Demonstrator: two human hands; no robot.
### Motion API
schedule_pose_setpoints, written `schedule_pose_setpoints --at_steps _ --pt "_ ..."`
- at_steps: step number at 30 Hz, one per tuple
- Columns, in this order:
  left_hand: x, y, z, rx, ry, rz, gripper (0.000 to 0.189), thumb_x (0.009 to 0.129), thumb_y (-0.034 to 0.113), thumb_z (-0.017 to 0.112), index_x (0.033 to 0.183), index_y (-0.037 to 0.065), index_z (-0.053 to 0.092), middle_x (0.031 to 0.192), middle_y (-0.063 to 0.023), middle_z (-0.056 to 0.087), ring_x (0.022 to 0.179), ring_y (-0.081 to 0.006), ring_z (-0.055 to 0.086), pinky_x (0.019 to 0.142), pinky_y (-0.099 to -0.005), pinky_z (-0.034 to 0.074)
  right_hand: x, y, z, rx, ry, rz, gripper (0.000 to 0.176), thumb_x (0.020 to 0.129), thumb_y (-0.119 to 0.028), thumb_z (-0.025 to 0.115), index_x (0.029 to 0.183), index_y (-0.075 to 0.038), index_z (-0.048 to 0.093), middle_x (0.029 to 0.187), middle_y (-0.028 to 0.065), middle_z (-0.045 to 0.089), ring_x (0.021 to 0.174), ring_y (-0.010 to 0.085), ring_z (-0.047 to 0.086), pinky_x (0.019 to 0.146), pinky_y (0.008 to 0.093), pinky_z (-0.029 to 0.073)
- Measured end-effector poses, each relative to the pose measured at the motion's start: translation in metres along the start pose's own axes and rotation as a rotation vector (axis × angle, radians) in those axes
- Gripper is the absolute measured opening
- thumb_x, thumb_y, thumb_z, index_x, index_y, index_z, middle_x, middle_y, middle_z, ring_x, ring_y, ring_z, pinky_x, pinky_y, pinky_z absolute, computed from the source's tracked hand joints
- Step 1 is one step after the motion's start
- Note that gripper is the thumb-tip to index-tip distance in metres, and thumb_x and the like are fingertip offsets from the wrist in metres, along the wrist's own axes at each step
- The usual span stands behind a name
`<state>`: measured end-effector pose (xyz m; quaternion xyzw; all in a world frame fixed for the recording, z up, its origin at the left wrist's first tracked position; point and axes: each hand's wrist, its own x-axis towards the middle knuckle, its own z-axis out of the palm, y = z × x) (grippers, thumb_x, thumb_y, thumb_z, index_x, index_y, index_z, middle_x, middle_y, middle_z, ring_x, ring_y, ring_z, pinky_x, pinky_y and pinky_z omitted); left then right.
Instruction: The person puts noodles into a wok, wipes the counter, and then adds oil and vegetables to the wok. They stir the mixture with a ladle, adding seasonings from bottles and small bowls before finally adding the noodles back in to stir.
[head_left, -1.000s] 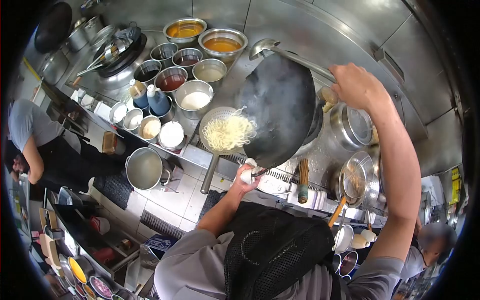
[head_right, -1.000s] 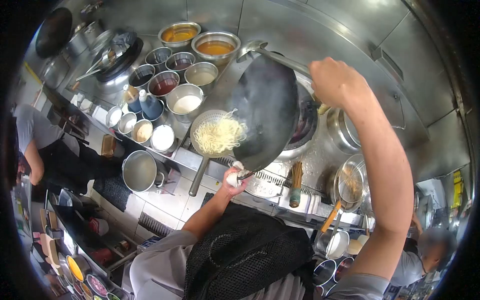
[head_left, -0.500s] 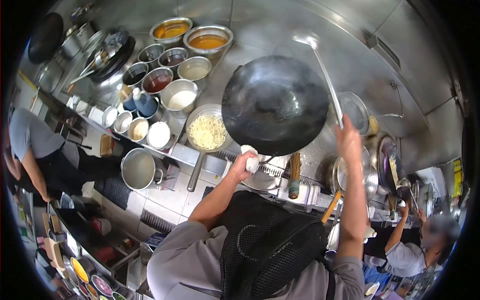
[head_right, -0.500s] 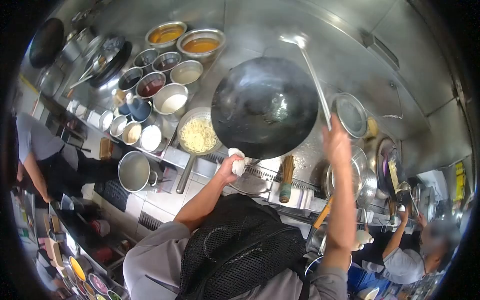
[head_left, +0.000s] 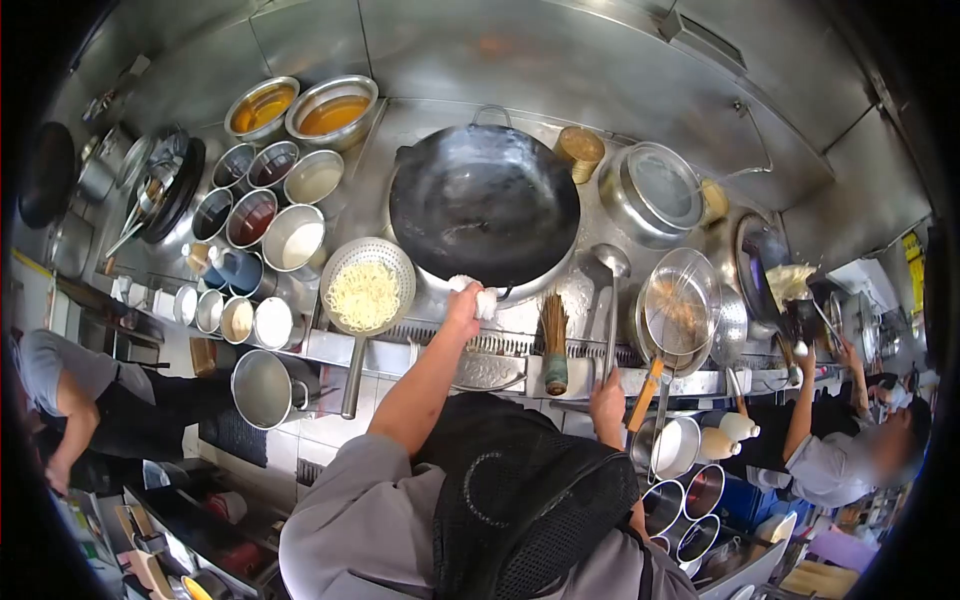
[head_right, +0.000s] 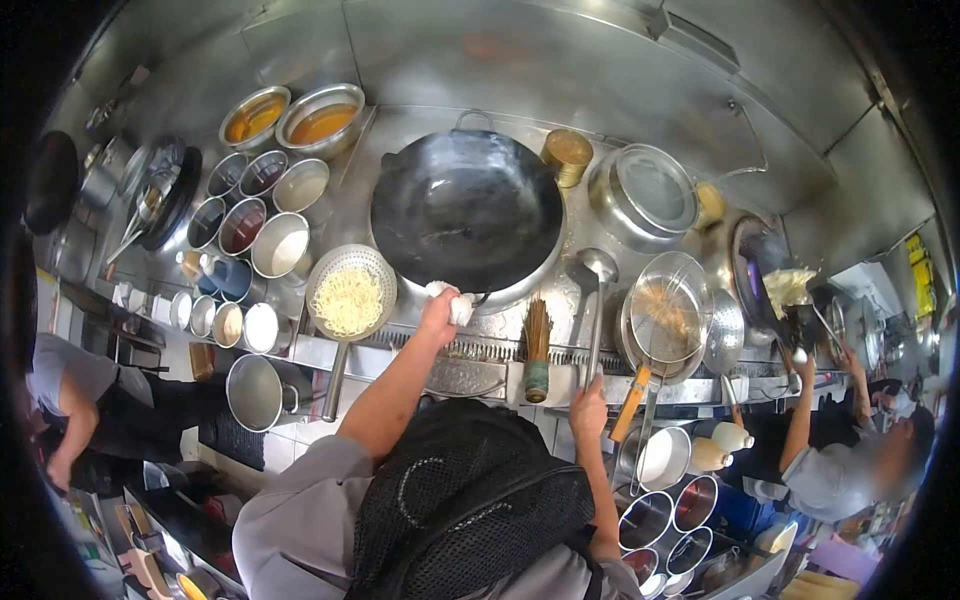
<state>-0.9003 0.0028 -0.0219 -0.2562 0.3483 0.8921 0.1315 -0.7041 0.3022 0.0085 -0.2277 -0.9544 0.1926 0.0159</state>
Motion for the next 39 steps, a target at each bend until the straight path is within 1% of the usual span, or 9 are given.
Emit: schedule_pose_setpoints --at_steps 5,9,14,18,21,26,28,36,39 --pt "-0.011 0.019 0.002 0.006 -0.007 -0.054 0.015 0.083 0.007 0.065 0.097 0.003 0.06 0.087 -0.01 0.065 0.075 -0.0255 0.067 0.065 -0.0415 0.056 0.003 -0.017 0.008 -0.068 -0.203 -0.015 0.071 0.088 -0.037 0.065 0.143 -0.003 0.034 0.137 0.0324 0.041 0.126 0.0489 0.046 0.097 0.0521 0.044" --pt "-0.006 0.018 -0.006 0.053 -0.093 -0.088 0.019 0.086 0.007 0.065 0.104 0.002 0.06 0.092 -0.0111 0.066 0.078 -0.0264 0.069 0.067 -0.043 0.057 0.013 -0.048 0.057 -0.043 -0.119 -0.148 0.074 0.083 -0.038 0.07 0.139 -0.001 0.038 0.128 0.0324 0.049 0.115 0.0468 0.055 0.094 0.0501 0.048" --pt "-0.009 0.022 -0.003 0.154 -0.095 -0.063 0.02 0.084 0.006 0.065 0.103 0.0 0.062 0.088 -0.0107 0.067 0.076 -0.0253 0.068 0.065 -0.0412 0.057 0.04 -0.102 -0.003 0.379 -0.502 0.118 0.057 0.08 -0.021 0.071 0.124 0.008 0.048 0.093 0.0283 0.067 0.092 0.0448 0.067 0.081 0.0512 0.052" --pt "0.007 0.004 -0.007 0.177 -0.064 0.073 0.017 0.082 0.003 0.065 0.099 0.001 0.062 0.084 -0.009 0.065 0.072 -0.0226 0.066 0.064 -0.0381 0.056 -0.025 -0.098 -0.019 0.183 0.205 -0.32 0.067 0.087 -0.026 0.066 0.144 -0.002 0.039 0.111 0.0312 0.061 0.104 0.048 0.06 0.091 0.0513 0.047" --pt "0.008 0.005 -0.008 0.154 -0.064 0.059 0.024 0.079 0.004 0.066 0.102 -0.001 0.062 0.089 -0.011 0.066 0.076 -0.0242 0.067 0.066 -0.0387 0.056 -0.024 -0.018 0.016 -0.099 -0.316 -0.245 0.071 0.09 -0.026 0.064 0.149 -0.006 0.031 0.115 0.0307 0.059 0.104 0.0495 0.059 0.088 0.0532 0.048" --pt "0.006 0.005 -0.005 0.111 -0.017 0.068 0.022 0.078 0.005 0.068 0.097 -0.002 0.061 0.089 -0.0126 0.066 0.073 -0.0256 0.067 0.064 -0.041 0.057 -0.052 -0.06 -0.015 -0.048 0.096 -0.241 0.078 0.088 -0.027 0.066 0.152 -0.01 0.025 0.116 0.0312 0.058 0.103 0.0499 0.06 0.085 0.0541 0.049" --pt "0.001 0.012 -0.007 -0.045 -0.136 -0.17 0.017 0.08 0.001 0.066 0.096 0.001 0.061 0.084 -0.0099 0.065 0.075 -0.0234 0.068 0.064 -0.0393 0.058 -0.049 -0.032 -0.002 -0.155 -0.309 -0.162 0.08 0.087 -0.027 0.067 0.153 -0.011 0.025 0.117 0.0308 0.057 0.101 0.0507 0.06 0.083 0.0539 0.05" --pt "-0.01 -0.005 -0.026 0.432 -0.04 0.297 0.02 0.082 0.011 0.067 0.095 -0.003 0.06 0.088 -0.0132 0.064 0.074 -0.0228 0.065 0.067 -0.0393 0.054 -0.051 -0.016 0.012 0.161 -0.13 -0.229 0.078 0.086 -0.027 0.069 0.151 -0.005 0.031 0.108 0.0311 0.062 0.102 0.0491 0.061 0.085 0.0501 0.05" --pt "-0.023 -0.022 -0.069 0.897 -0.011 0.695 0.021 0.082 0.013 0.065 0.099 0.001 0.062 0.099 -0.0167 0.065 0.088 -0.0304 0.066 0.077 -0.0405 0.051 -0.031 -0.07 -0.044 0.54 -0.242 -0.036 0.068 0.09 -0.025 0.068 0.146 0.003 0.039 0.101 0.0195 0.065 0.09 0.0309 0.064 0.082 0.0376 0.052"
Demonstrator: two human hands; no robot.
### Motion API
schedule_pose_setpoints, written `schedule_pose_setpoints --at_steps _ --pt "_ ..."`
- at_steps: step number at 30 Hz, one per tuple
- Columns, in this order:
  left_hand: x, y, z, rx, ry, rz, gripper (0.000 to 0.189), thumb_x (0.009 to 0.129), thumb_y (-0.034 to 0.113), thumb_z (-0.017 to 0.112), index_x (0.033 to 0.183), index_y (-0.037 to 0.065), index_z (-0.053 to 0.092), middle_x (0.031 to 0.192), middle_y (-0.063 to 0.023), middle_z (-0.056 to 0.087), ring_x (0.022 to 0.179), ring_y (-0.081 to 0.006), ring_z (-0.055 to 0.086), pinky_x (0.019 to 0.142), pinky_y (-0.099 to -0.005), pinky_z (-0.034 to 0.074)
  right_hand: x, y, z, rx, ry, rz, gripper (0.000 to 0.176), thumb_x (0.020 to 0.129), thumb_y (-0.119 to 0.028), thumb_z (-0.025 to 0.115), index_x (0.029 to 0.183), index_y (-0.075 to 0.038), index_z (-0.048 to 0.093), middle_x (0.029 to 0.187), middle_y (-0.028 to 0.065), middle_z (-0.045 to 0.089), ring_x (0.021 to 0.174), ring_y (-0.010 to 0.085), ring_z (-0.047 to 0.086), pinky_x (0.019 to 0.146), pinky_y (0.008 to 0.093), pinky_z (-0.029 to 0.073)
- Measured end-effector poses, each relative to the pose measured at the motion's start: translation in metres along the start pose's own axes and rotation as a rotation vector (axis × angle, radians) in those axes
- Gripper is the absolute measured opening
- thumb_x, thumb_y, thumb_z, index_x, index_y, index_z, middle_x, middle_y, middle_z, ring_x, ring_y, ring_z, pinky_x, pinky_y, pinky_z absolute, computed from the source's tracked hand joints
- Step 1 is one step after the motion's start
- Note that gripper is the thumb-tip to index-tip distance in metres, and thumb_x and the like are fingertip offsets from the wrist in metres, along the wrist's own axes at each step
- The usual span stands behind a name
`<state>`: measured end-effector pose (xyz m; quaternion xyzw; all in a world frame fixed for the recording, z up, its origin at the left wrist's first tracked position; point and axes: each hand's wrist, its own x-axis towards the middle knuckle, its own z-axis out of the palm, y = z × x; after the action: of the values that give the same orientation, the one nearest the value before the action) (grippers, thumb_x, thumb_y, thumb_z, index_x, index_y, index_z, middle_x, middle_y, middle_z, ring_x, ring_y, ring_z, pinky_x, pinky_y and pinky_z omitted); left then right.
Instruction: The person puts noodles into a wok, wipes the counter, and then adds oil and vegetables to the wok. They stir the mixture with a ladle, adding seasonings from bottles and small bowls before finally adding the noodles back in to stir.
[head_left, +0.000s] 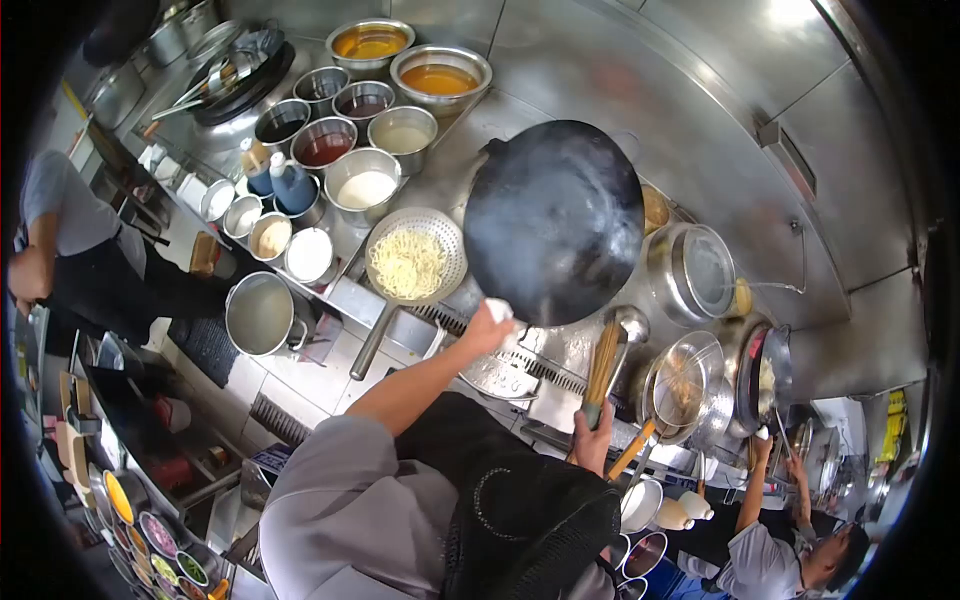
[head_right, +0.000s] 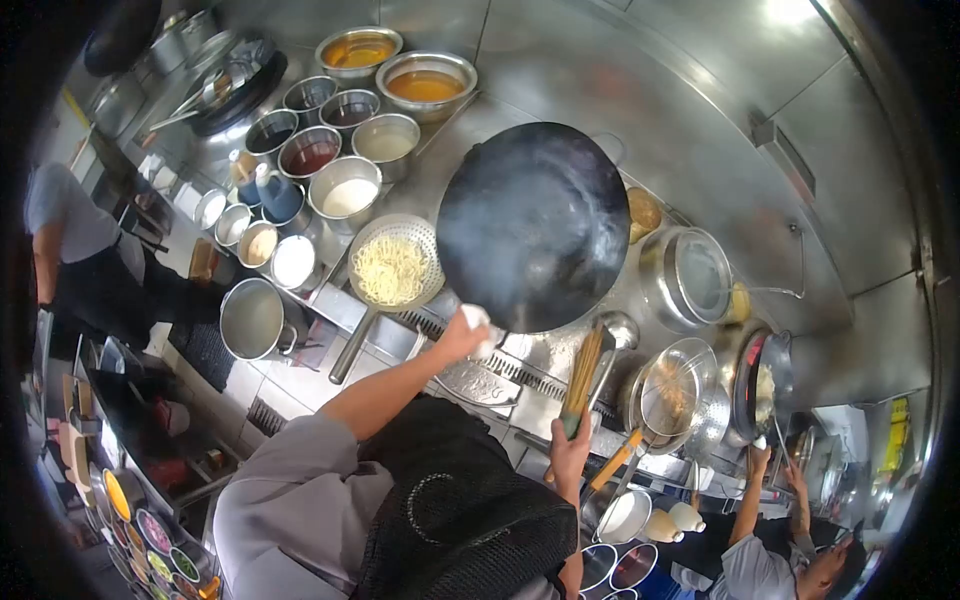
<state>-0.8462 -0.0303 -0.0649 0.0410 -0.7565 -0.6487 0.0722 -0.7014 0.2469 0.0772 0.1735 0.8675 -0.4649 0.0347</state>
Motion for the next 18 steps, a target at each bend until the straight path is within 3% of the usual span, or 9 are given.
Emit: schedule_pose_setpoints --at_steps 2,5,6,7,9,11,13,15,18 --pt "-0.024 -0.004 -0.009 0.08 0.09 0.088 0.022 0.081 0.013 0.066 0.099 0.001 0.061 0.099 -0.0191 0.065 0.089 -0.0347 0.065 0.077 -0.0415 0.051 0.036 -0.036 0.001 0.256 0.002 -0.127 0.065 0.094 -0.023 0.066 0.147 0.001 0.037 0.094 0.0087 0.061 0.075 0.0168 0.06 0.069 0.0295 0.051" --pt "-0.052 -0.001 -0.023 0.234 0.021 -0.097 0.06 0.081 0.018 0.069 0.129 -0.006 0.042 0.109 -0.0271 0.061 0.108 -0.0457 0.057 0.097 -0.0468 0.045 0.083 -0.131 0.022 0.6 -0.026 -0.252 0.065 0.097 -0.022 0.064 0.151 -0.004 0.033 0.088 0.0023 0.057 0.061 0.0087 0.054 0.053 0.0241 0.048" --pt "-0.028 -0.01 -0.023 0.673 -0.494 -0.027 0.066 0.082 0.019 0.07 0.134 -0.008 0.039 0.119 -0.0301 0.056 0.111 -0.0456 0.056 0.099 -0.047 0.044 0.085 -0.156 0.037 0.556 -0.072 -0.259 0.061 0.097 -0.019 0.062 0.15 -0.004 0.034 0.091 0.003 0.057 0.061 0.0081 0.054 0.055 0.0222 0.049" --pt "-0.03 -0.02 0.003 0.47 -0.268 -0.35 0.064 0.086 0.021 0.068 0.136 -0.007 0.039 0.125 -0.0319 0.052 0.113 -0.0452 0.055 0.102 -0.0472 0.042 0.088 -0.157 0.059 0.547 -0.221 -0.328 0.062 0.097 -0.021 0.062 0.15 -0.005 0.035 0.098 0.0068 0.063 0.076 0.0188 0.064 0.066 0.03 0.054" --pt "-0.037 0.08 -0.011 0.202 0.077 -0.165 0.064 0.087 0.025 0.067 0.135 -0.008 0.039 0.124 -0.0331 0.051 0.118 -0.0463 0.051 0.103 -0.0468 0.041 0.104 -0.114 0.101 -0.046 -0.037 -0.958 0.064 0.094 -0.017 0.065 0.15 -0.005 0.037 0.122 0.0176 0.063 0.107 0.0311 0.064 0.092 0.0376 0.051" --pt "-0.016 0.071 -0.019 0.056 0.121 -0.047 0.066 0.085 0.024 0.066 0.133 -0.012 0.039 0.125 -0.0349 0.05 0.12 -0.0466 0.05 0.102 -0.0473 0.041 0.106 -0.078 0.082 -0.216 -0.474 -0.686 0.071 0.088 -0.014 0.07 0.15 -0.008 0.037 0.139 0.0253 0.053 0.131 0.0346 0.051 0.108 0.0414 0.039" --pt "0.01 0.033 -0.02 0.18 0.024 -0.022 0.066 0.082 0.021 0.066 0.129 -0.017 0.038 0.121 -0.0379 0.051 0.117 -0.0474 0.053 0.1 -0.0474 0.043 0.156 -0.039 0.027 -0.606 -0.497 -0.526 0.074 0.084 -0.013 0.072 0.15 -0.01 0.038 0.128 0.0266 0.059 0.12 0.036 0.06 0.1 0.0432 0.046" --pt "0.031 0.043 -0.028 0.075 0.014 -0.145 0.071 0.081 0.024 0.066 0.127 -0.021 0.036 0.116 -0.0405 0.054 0.112 -0.0492 0.056 0.096 -0.0474 0.046 0.211 -0.063 -0.037 -0.763 -0.28 -0.672 0.067 0.08 -0.019 0.072 0.142 -0.011 0.049 0.11 0.0253 0.067 0.098 0.0426 0.066 0.086 0.0484 0.052" --pt "0.056 0.064 -0.029 0.049 -0.103 -0.482 0.077 0.084 0.032 0.065 0.129 -0.021 0.031 0.111 -0.0413 0.057 0.109 -0.0488 0.06 0.095 -0.0472 0.047 0.254 -0.164 -0.071 -0.759 0.044 -0.679 0.063 0.086 -0.021 0.07 0.143 -0.006 0.047 0.123 0.0248 0.063 0.11 0.0426 0.061 0.093 0.0462 0.049"
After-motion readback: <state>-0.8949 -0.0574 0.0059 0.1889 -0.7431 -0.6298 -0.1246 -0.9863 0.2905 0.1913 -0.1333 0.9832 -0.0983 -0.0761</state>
